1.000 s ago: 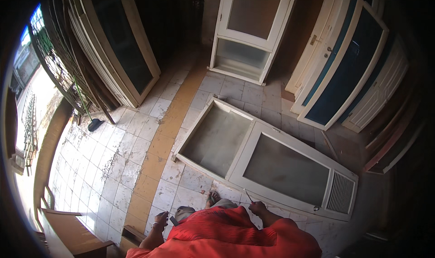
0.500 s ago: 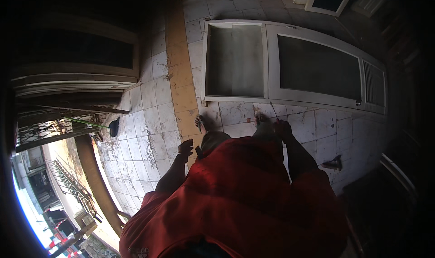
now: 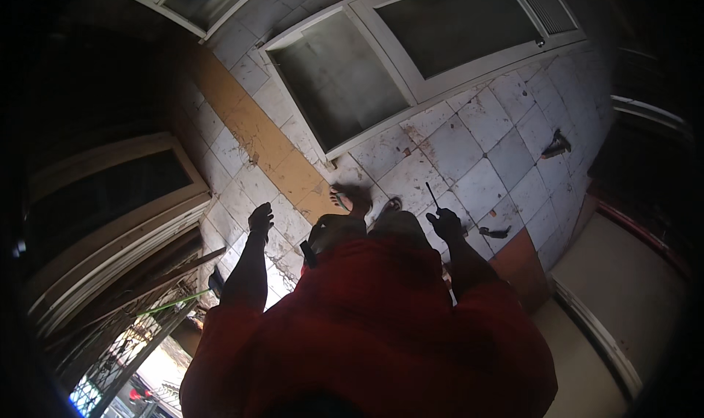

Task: The person uses a hammer and a screwdriver to work on the hinges and edges of a wooden door that is lying on the floor.

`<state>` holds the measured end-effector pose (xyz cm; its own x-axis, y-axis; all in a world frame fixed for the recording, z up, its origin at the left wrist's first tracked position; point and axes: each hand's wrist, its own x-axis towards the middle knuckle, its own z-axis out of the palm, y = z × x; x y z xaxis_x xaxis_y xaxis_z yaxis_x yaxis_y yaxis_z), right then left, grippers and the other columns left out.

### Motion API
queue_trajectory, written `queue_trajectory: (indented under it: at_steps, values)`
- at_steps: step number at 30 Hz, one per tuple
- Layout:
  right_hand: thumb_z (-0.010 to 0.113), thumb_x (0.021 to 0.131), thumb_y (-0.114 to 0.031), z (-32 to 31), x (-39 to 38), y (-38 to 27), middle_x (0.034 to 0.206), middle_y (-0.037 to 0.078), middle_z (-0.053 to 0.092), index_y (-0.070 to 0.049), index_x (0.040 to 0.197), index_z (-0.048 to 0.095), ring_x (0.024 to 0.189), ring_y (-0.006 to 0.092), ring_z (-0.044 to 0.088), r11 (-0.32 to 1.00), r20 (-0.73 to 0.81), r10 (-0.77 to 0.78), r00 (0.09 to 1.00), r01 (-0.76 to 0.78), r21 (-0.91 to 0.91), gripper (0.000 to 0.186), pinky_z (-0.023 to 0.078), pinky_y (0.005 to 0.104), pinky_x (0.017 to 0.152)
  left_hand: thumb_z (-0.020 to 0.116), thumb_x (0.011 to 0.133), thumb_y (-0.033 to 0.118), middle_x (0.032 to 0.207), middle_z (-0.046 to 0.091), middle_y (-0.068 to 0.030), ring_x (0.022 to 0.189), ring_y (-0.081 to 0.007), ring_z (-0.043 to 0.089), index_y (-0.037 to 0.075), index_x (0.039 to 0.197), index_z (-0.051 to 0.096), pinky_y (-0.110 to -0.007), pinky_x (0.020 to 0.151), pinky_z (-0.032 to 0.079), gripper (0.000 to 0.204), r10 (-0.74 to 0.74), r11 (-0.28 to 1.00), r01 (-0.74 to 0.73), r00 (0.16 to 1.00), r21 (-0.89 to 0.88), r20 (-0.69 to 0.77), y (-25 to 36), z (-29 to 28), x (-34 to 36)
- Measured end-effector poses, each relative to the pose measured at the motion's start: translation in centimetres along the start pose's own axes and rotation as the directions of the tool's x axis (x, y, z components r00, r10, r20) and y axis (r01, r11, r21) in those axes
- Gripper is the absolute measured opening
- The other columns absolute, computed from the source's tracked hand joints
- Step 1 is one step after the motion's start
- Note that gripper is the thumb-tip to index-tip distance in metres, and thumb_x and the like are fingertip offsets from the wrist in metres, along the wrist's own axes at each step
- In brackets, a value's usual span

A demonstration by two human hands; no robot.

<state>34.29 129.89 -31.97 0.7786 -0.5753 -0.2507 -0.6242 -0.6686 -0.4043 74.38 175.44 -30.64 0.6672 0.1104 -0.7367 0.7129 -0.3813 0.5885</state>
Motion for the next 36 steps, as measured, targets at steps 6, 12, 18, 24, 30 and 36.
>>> queue_trajectory:
  at_steps: [6, 12, 18, 24, 30, 36]
  values:
    - [0.053, 0.09, -0.033, 8.0, 3.9, -7.8, 0.123, 0.018, 0.055, -0.006, 0.126, 0.05, 0.105, 0.0391, 0.058, 0.986, 0.365, 0.032, 0.93, -0.09, 0.143, 0.044, 0.049, 0.0439, 0.087, 0.066, 0.088, 0.032, 0.11, 0.065, -0.0029, 0.092, -0.0155, 0.061, 0.01, 0.122, 0.06, -0.033, 0.075, 0.047, 0.041, -0.013, 0.963, -0.072, 0.95, 0.259, 0.313, -0.3, 5.7, -6.2]
    - [0.062, 0.084, -0.02, 11.9, 3.5, -23.7, 0.108, 0.011, 0.059, -0.004, 0.12, 0.051, 0.097, 0.0236, 0.058, 0.383, 0.426, -0.173, 0.888, -0.338, 0.86, 0.04, 0.048, 0.0357, 0.08, 0.051, 0.096, 0.028, 0.122, 0.06, -0.0043, 0.104, -0.0205, 0.059, 0.013, 0.129, 0.056, -0.037, 0.083, 0.048, 0.036, -0.352, 0.936, 0.299, 0.801, 0.185, 0.485, -1.2, 13.2, -9.9]
    - [0.07, 0.083, -0.028, 14.3, 3.0, -29.8, 0.105, 0.013, 0.063, -0.006, 0.116, 0.061, 0.093, 0.025, 0.061, 0.461, 0.439, -0.284, 0.852, -0.28, 0.842, 0.041, 0.05, 0.0374, 0.082, 0.049, 0.096, 0.042, 0.107, 0.06, -0.0103, 0.087, -0.021, 0.061, 0.002, 0.11, 0.054, -0.034, 0.072, 0.053, 0.042, -0.049, 0.99, -0.022, 0.868, 0.137, 0.494, -5.1, 10.0, -4.8]
    - [0.071, 0.073, -0.054, 24.6, 5.6, -25.1, 0.115, 0.021, 0.063, -0.003, 0.119, 0.061, 0.107, 0.032, 0.06, 0.71, 0.495, 0.246, 0.833, -0.503, 0.494, 0.069, 0.048, 0.0401, 0.091, 0.054, 0.091, 0.024, 0.089, 0.064, -0.0113, 0.082, -0.0308, 0.06, 0.01, 0.092, 0.063, -0.043, 0.073, 0.047, 0.017, 0.639, 0.443, -0.768, 0.632, 0.462, 0.438, -6.1, 1.7, 6.9]
    - [0.069, 0.072, -0.059, 34.5, 14.9, -24.2, 0.129, 0.017, 0.051, -0.007, 0.133, 0.047, 0.121, 0.0321, 0.046, 0.92, 0.627, 0.331, 0.705, -0.388, -0.05, 0.083, 0.041, 0.0427, 0.1, 0.051, 0.09, 0.03, 0.086, 0.059, -0.0109, 0.092, -0.0331, 0.054, 0.019, 0.091, 0.064, -0.051, 0.083, 0.035, 0.017, 0.123, -0.164, -0.524, 0.83, 0.836, 0.544, -9.6, -2.5, 10.8]
    - [0.075, 0.067, -0.055, 42.4, 29.0, -26.9, 0.132, 0.019, 0.047, 0.0, 0.136, 0.035, 0.129, 0.0318, 0.038, 0.987, 0.285, -0.104, 0.953, 0.135, -0.092, 0.097, 0.026, 0.0479, 0.11, 0.054, 0.09, 0.024, 0.083, 0.059, -0.0111, 0.088, -0.0322, 0.055, 0.018, 0.097, 0.063, -0.051, 0.078, 0.037, 0.013, 0.189, -0.047, -0.54, 0.821, 0.841, 0.538, -10.1, -2.4, 13.4]
